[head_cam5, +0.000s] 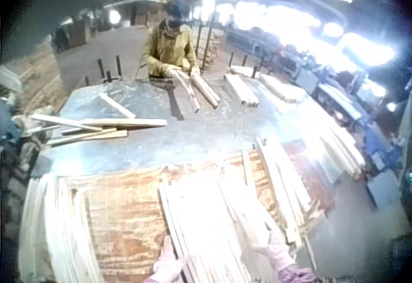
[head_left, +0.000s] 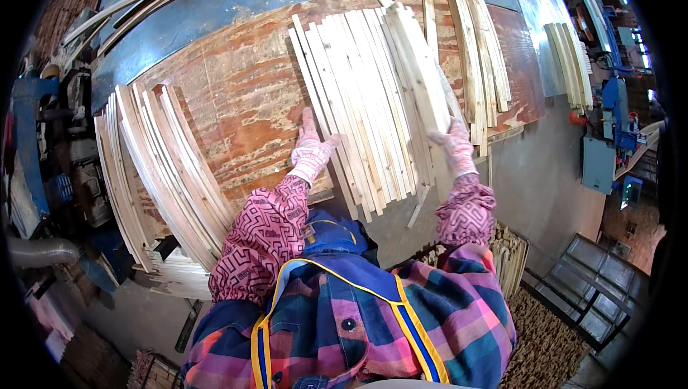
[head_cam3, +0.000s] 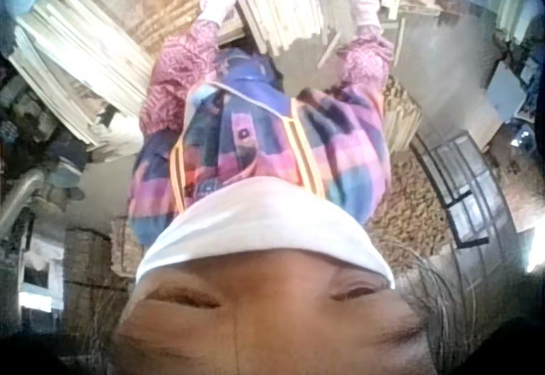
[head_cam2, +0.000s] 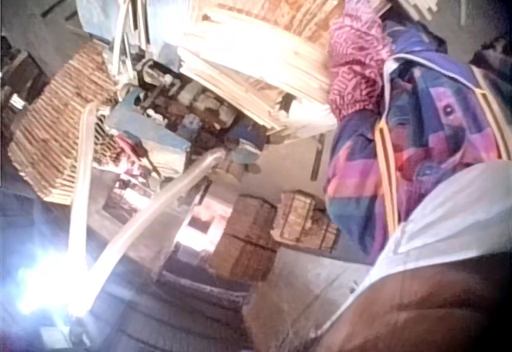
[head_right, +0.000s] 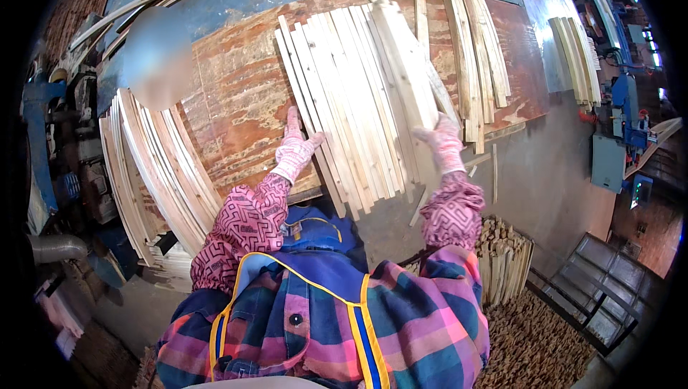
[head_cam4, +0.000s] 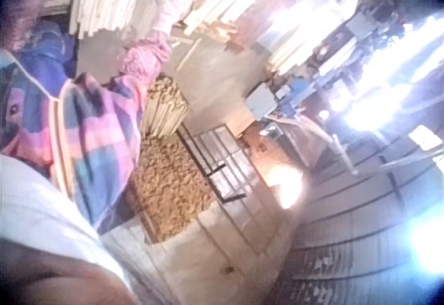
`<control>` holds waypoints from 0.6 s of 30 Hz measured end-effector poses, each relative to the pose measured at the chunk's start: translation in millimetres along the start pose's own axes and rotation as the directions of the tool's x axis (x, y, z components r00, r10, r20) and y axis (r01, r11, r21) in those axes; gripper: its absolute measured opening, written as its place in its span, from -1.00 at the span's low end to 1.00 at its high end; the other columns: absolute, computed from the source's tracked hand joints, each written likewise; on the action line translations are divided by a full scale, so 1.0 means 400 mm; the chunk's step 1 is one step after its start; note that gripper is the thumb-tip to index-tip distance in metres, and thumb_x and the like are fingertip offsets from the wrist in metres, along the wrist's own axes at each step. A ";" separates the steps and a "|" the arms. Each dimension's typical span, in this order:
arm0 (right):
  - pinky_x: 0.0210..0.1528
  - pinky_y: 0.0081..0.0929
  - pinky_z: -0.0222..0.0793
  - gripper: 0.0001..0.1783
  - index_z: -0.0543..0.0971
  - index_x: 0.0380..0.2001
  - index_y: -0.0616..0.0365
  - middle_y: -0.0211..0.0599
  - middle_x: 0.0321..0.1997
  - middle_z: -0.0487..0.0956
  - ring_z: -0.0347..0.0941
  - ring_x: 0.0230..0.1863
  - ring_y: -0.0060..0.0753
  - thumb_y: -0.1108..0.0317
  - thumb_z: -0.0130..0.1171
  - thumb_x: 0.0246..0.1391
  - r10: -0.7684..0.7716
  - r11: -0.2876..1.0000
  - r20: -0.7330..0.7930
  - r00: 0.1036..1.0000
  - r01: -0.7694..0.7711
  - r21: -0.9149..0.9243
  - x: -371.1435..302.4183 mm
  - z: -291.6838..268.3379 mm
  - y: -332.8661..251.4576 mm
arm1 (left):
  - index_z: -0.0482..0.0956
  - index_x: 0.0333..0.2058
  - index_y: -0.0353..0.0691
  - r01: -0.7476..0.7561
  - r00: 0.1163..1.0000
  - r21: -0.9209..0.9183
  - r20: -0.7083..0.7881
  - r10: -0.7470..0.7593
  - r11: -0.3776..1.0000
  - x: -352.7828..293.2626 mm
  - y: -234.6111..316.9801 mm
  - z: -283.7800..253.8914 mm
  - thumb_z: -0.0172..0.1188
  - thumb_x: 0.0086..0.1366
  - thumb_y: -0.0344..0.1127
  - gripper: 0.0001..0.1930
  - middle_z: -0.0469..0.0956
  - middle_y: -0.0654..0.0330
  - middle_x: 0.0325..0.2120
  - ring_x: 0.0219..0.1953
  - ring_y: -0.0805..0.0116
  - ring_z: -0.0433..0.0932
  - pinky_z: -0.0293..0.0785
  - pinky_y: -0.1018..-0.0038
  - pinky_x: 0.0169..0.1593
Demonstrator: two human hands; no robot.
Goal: The person sorts and stacks thin wooden slats on a workbench in a workshop. They repeatedly pick up individual slats, align them, and place them into a growing pile, occasionally moving the entire stack to a different location on the table.
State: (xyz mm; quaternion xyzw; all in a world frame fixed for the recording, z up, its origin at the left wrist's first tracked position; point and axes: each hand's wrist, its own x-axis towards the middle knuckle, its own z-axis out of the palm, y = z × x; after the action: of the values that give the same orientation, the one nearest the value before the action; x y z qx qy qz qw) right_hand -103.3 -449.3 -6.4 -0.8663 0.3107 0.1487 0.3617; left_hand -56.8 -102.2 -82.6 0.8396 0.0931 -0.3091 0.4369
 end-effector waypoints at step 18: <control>0.14 -0.14 0.41 -0.15 0.44 0.12 0.21 0.08 0.07 0.56 0.49 0.11 0.06 -0.06 0.44 -0.18 0.319 0.775 -0.323 0.891 -0.441 -0.453 -0.002 -0.129 -0.010 | -0.24 0.43 -0.14 -0.092 0.992 0.330 0.109 0.059 0.940 0.021 -0.025 -0.017 0.27 0.08 0.23 0.15 -0.05 -0.23 0.39 0.43 -0.14 -0.04 0.00 0.15 0.42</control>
State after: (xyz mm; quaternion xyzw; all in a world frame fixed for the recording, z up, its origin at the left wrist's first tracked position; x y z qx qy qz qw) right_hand -99.6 -484.0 31.7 -0.8605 0.4684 0.1964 0.0409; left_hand -51.6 -91.8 -91.6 0.8883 -0.0144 -0.3441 0.3038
